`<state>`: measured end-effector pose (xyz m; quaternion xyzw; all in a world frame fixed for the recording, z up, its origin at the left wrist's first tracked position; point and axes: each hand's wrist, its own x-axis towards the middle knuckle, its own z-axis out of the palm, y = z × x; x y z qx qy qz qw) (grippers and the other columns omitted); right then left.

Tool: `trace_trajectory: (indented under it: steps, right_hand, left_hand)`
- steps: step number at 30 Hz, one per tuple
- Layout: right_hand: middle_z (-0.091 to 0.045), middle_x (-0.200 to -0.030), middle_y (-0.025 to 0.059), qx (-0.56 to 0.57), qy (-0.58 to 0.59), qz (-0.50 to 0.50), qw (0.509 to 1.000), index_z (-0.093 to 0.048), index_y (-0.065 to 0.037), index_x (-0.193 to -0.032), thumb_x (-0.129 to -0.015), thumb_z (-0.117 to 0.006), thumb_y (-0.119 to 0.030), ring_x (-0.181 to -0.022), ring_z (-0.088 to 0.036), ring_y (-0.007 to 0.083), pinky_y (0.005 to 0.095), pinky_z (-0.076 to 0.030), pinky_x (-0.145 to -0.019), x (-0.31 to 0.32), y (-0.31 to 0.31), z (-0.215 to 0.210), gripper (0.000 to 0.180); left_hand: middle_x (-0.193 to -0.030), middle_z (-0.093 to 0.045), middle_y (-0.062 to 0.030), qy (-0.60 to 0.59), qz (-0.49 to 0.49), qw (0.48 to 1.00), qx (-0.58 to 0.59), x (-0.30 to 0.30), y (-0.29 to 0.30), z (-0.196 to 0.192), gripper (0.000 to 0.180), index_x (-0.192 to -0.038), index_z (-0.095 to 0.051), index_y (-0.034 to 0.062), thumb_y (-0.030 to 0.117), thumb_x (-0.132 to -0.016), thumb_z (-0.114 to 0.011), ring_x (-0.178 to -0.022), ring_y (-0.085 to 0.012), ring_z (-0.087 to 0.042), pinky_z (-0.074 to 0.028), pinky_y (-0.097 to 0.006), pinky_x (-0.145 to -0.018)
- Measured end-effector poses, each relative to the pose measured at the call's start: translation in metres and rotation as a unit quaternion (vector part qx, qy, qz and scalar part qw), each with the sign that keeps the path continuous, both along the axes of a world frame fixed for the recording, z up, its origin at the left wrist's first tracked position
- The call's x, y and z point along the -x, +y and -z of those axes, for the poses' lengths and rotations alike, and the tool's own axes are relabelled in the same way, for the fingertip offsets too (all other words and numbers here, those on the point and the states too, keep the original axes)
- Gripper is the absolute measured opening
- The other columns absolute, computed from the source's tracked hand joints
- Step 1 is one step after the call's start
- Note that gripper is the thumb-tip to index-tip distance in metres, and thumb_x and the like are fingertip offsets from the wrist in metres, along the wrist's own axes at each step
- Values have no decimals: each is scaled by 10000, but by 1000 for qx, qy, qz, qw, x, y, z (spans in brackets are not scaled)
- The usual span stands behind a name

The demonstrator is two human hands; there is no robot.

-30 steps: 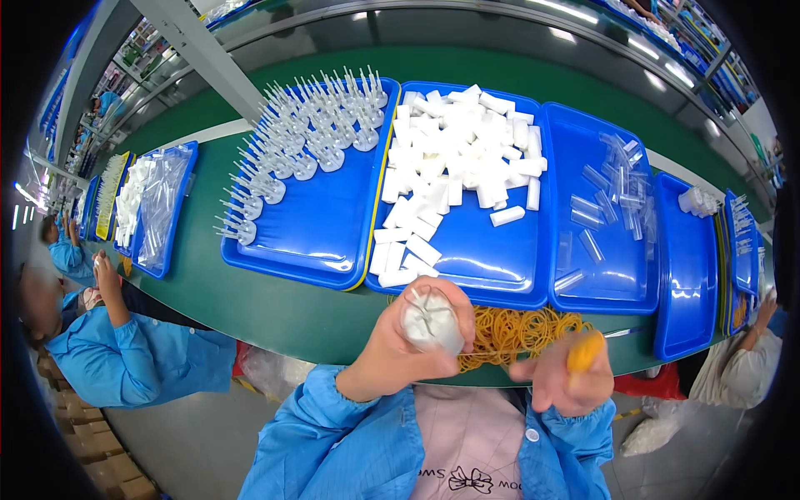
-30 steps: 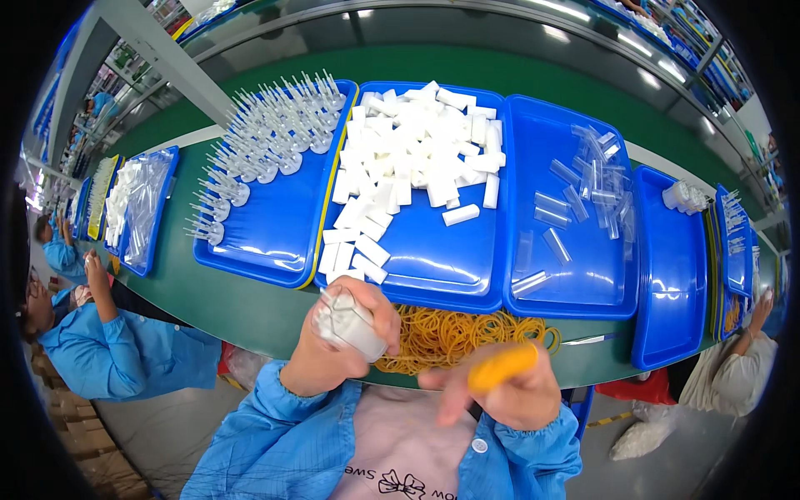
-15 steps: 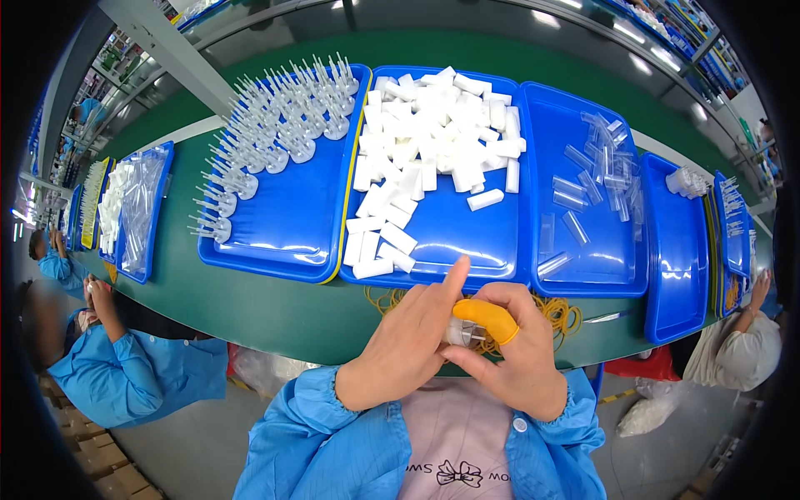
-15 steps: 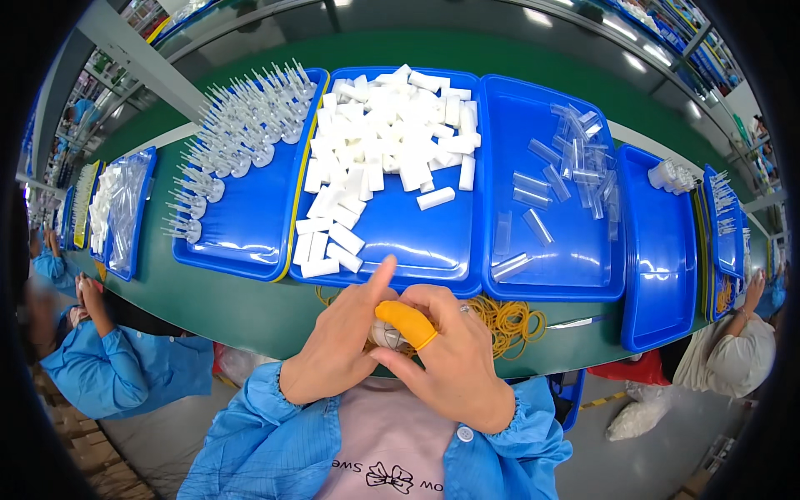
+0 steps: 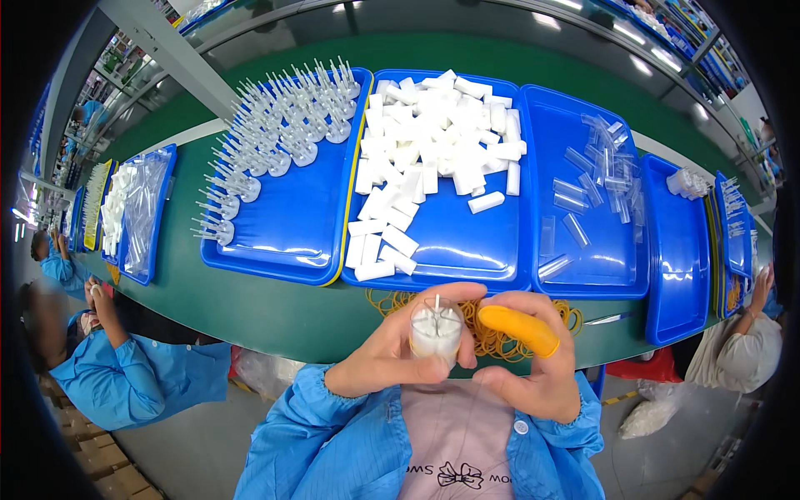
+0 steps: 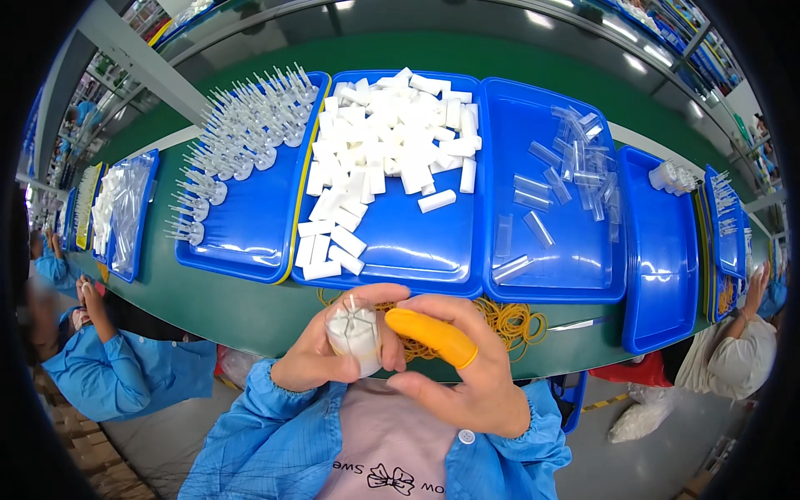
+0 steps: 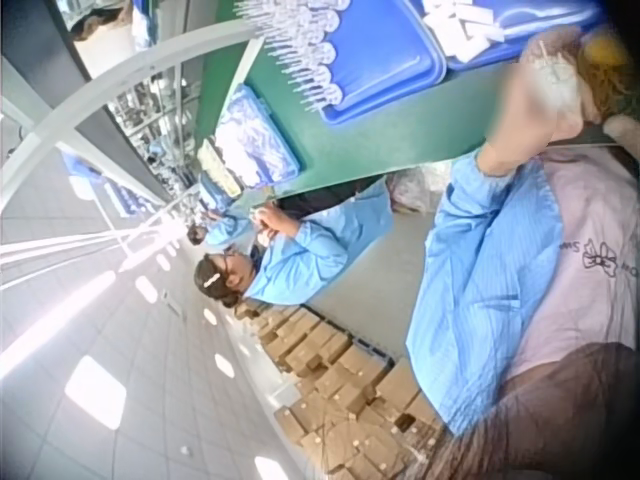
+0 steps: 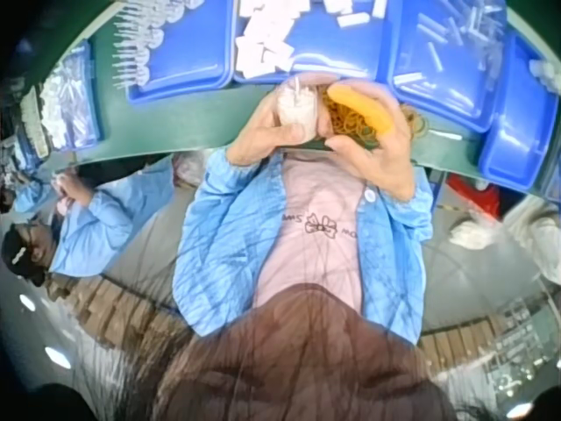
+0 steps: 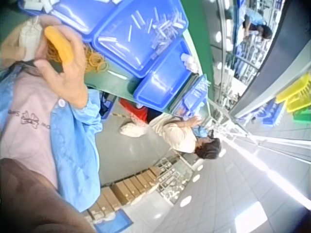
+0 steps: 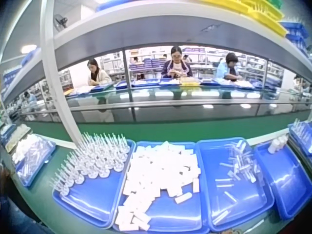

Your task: The person assembles small white cylindrical components by inserting them into clear plastic tubes. They secure the bundles with yellow rubber bands and use scissors to trim the protruding ends of the cylinders. The finished units are placed into a blue tray on the assembly line.

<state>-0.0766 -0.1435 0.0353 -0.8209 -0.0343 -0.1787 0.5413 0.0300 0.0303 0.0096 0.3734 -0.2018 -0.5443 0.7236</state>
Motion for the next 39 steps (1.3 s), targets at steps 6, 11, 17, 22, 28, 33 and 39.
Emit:
trace_trajectory:
  steps: [6,11,17,22,28,33,39]
  right_hand:
    - [-620,-956,119,68,-8,168,983,-646,-10,-913,-644,-728,-35,-875,-602,259,327,-481,-761,19,-31,-9,283]
    - [-573,-768,73,300,89,309,898,-677,-37,-795,-621,-723,-16,-722,-536,245,327,-405,-618,67,-86,-8,181]
    - [-515,-842,80,336,213,336,853,-690,-53,-861,-608,-730,-29,-822,-502,265,357,-392,-704,111,-112,30,257]
    - [-526,-934,87,306,188,347,866,-665,-48,-842,-635,-724,-41,-875,-503,271,351,-392,-751,119,-117,50,216]
    - [-556,-857,85,276,248,293,881,-618,-39,-888,-691,-703,-48,-763,-539,257,338,-413,-672,128,-110,45,215]
    - [-523,-793,3,116,182,386,897,-555,-25,-1137,-769,-628,23,-699,-489,89,231,-414,-616,130,-95,40,379]
    - [-570,-866,49,41,93,440,892,-589,20,-1023,-859,-570,-36,-799,-548,123,235,-423,-694,125,-98,53,174]
  left_hand:
    - [-1013,-535,-68,-112,-35,992,-44,-6,6,11,648,-1269,-416,14,219,-749,-746,-939,-163,-528,-387,-298,-877]
    - [-1003,-553,-87,-81,-129,985,-82,3,-4,0,878,-1367,-326,33,61,-633,-808,-921,-157,-556,-462,-267,-775]
    - [-1041,-522,-132,-43,-135,989,-42,7,-12,9,686,-1280,-431,51,253,-711,-757,-932,-217,-546,-500,-336,-735]
    - [-1055,-501,-147,27,-57,997,50,4,-7,9,693,-1342,-367,50,372,-806,-666,-976,-285,-526,-496,-388,-749]
    - [-1245,-446,-186,195,-46,976,84,1,-2,16,621,-1404,-242,15,318,-917,-480,-1051,-320,-512,-459,-461,-826]
    - [-1205,-456,-162,181,-25,982,57,1,-8,9,829,-1397,-215,-50,448,-840,-573,-1086,-294,-498,-456,-392,-815]
    - [-1090,-490,-91,182,21,982,46,1,-3,10,763,-1383,-270,13,466,-853,-577,-1008,-198,-515,-445,-315,-797]
